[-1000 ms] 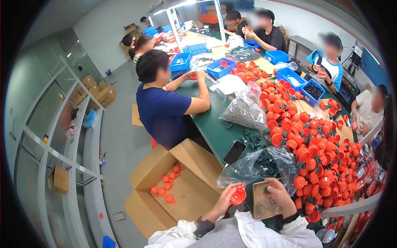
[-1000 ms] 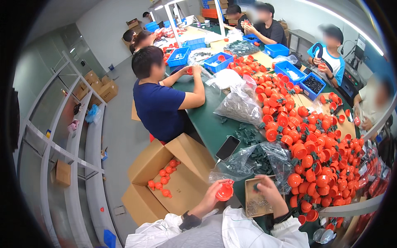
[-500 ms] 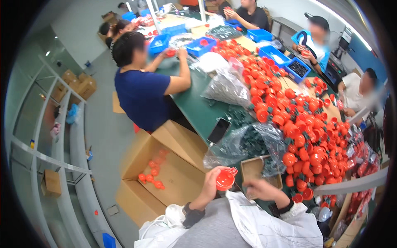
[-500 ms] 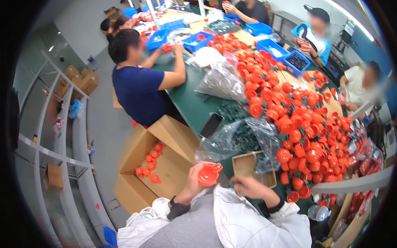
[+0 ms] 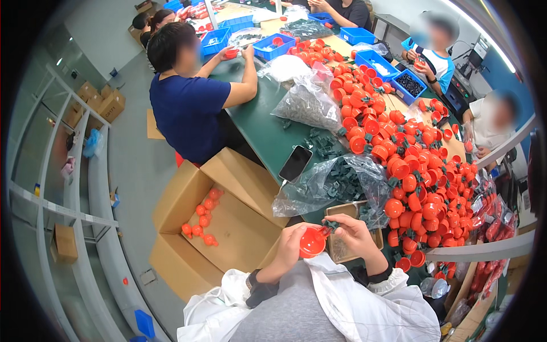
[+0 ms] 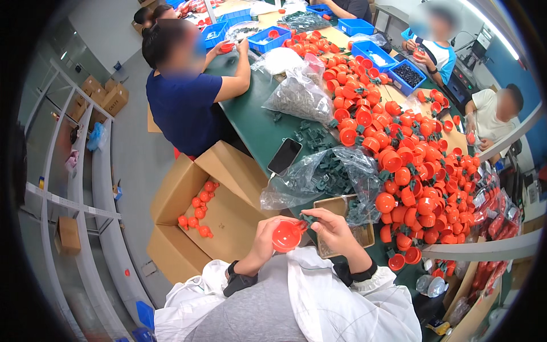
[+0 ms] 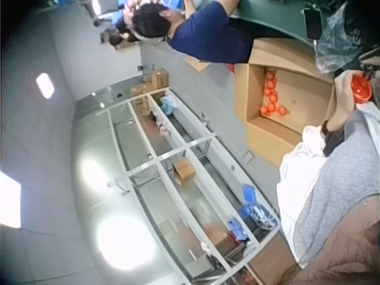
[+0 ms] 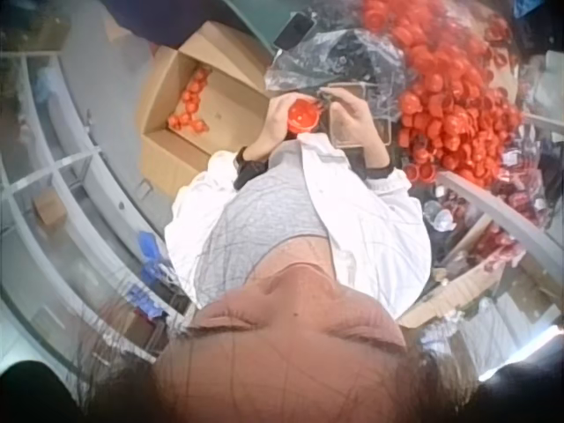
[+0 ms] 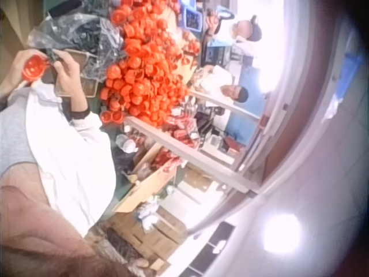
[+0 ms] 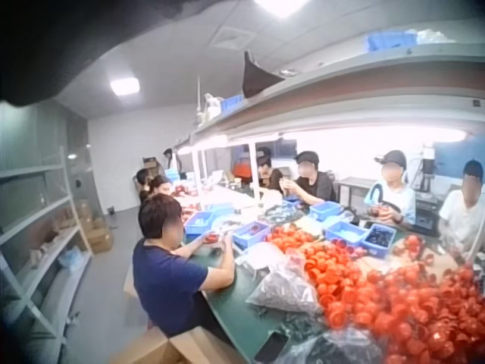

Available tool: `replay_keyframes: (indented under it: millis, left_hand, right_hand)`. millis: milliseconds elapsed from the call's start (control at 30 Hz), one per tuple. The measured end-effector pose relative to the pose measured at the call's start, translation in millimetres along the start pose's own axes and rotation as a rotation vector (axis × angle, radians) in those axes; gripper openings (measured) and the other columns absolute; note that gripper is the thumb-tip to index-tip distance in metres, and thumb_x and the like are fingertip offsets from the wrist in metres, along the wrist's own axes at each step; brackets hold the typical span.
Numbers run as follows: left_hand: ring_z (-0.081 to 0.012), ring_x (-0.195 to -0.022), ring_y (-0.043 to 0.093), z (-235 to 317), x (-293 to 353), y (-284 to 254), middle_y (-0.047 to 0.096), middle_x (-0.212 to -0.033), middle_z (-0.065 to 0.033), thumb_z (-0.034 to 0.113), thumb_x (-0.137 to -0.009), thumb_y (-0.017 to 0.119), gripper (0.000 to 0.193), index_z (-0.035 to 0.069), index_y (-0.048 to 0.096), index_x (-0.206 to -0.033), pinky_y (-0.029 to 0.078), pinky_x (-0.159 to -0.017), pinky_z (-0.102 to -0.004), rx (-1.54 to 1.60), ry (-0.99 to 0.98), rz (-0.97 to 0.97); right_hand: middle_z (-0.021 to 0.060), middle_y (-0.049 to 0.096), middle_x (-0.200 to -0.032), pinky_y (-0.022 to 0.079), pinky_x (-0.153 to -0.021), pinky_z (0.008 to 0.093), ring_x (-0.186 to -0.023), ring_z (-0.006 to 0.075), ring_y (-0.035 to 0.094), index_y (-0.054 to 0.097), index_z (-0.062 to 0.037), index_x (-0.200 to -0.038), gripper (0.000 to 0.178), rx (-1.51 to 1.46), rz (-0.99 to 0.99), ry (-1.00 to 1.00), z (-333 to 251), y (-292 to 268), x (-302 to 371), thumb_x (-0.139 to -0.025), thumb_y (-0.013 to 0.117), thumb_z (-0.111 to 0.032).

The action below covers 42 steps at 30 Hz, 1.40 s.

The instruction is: Manually assembling small red plastic components at a factory workbench.

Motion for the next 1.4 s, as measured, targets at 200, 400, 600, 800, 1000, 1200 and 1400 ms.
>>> replay_keyframes:
  millis: [200,400,600,800,1000,1200,1400]
  left_hand:
    - [-0.0118,-0.077,0.059,0.5,-0.6,0.5,0.063,-0.086,-0.0098,0.018,-0.089,0.034,0.035,-0.006,0.059,-0.094,0.045,-0.071,-0.0220,-0.021,0.018,0.002]
    - [-0.0117,-0.078,0.059,-2.8,-1.7,1.4,0.063,-0.087,-0.0097,0.019,-0.090,0.033,0.035,-0.006,0.059,-0.095,0.045,-0.071,-0.0226,0.003,0.021,-0.003]
    - [-0.0120,-0.079,0.059,-6.6,-2.3,1.4,0.063,-0.089,-0.0101,0.019,-0.090,0.033,0.035,-0.006,0.058,-0.096,0.045,-0.072,-0.0229,0.041,0.004,-0.018]
    - [-0.0118,-0.080,0.058,-8.6,-3.3,1.3,0.062,-0.089,-0.0101,0.018,-0.090,0.034,0.035,-0.006,0.058,-0.096,0.045,-0.073,-0.0230,0.033,-0.006,-0.009]
    - [-0.0112,-0.079,0.058,-7.9,-6.5,-0.2,0.062,-0.086,-0.0095,0.017,-0.090,0.035,0.032,-0.005,0.058,-0.092,0.045,-0.072,-0.0228,0.051,-0.020,0.014]
    - [-0.0154,-0.057,0.059,-29.3,-7.2,-9.6,0.061,-0.074,-0.0114,0.016,-0.087,0.036,0.030,-0.005,0.057,-0.086,0.048,-0.049,-0.0245,0.024,0.050,0.077]
    - [-0.0254,-0.047,0.055,-65.9,-5.1,-14.9,0.058,-0.071,-0.0162,0.029,-0.089,0.026,0.038,0.001,0.050,-0.093,0.044,-0.039,-0.0309,0.396,-0.438,0.036]
  right_hand:
    - [0.0115,0.057,-0.107,0.040,-0.087,0.0287,-0.100,0.0172,0.053,0.053,0.0017,-0.112,0.036,0.061,-0.028,0.015,2.4,-0.9,1.0,-0.086,0.054,-0.023]
    - [0.0070,0.055,-0.097,0.040,-0.076,0.0243,-0.087,0.0128,0.051,0.053,0.0000,-0.112,0.029,0.040,0.003,0.012,2.2,1.3,2.5,-0.087,0.052,-0.013]
    - [0.0069,0.054,-0.100,0.039,-0.079,0.0237,-0.089,0.0123,0.050,0.051,0.0014,-0.114,0.030,-0.029,0.015,-0.025,-0.5,3.0,2.8,-0.088,0.050,-0.014]
    - [0.0074,0.055,-0.097,0.040,-0.075,0.0241,-0.085,0.0128,0.051,0.052,0.0011,-0.113,0.028,0.034,0.011,-0.008,0.7,3.1,1.9,-0.086,0.051,-0.010]
    - [0.0089,0.056,-0.091,0.041,-0.071,0.0246,-0.081,0.0150,0.053,0.054,0.0016,-0.110,0.027,0.098,0.015,-0.002,0.9,4.5,-2.7,-0.083,0.050,-0.002]
    - [0.0126,0.057,-0.085,0.043,-0.067,0.0276,-0.074,0.0232,0.056,0.058,-0.0019,-0.105,0.027,0.300,-0.154,-0.136,-10.3,9.8,-5.8,-0.079,0.055,-0.003]
    - [0.0111,0.057,-0.082,0.043,-0.065,0.0303,-0.072,0.0237,0.055,0.062,-0.0043,-0.100,0.031,0.394,-0.238,-0.095,-7.1,18.8,-5.0,-0.070,0.066,-0.006]
Point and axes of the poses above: each hand's wrist, its own x-axis away from the middle knuckle, its own y-axis out of the palm, z = x × y, the point moved 4 cm from there along -x, towards the middle knuckle
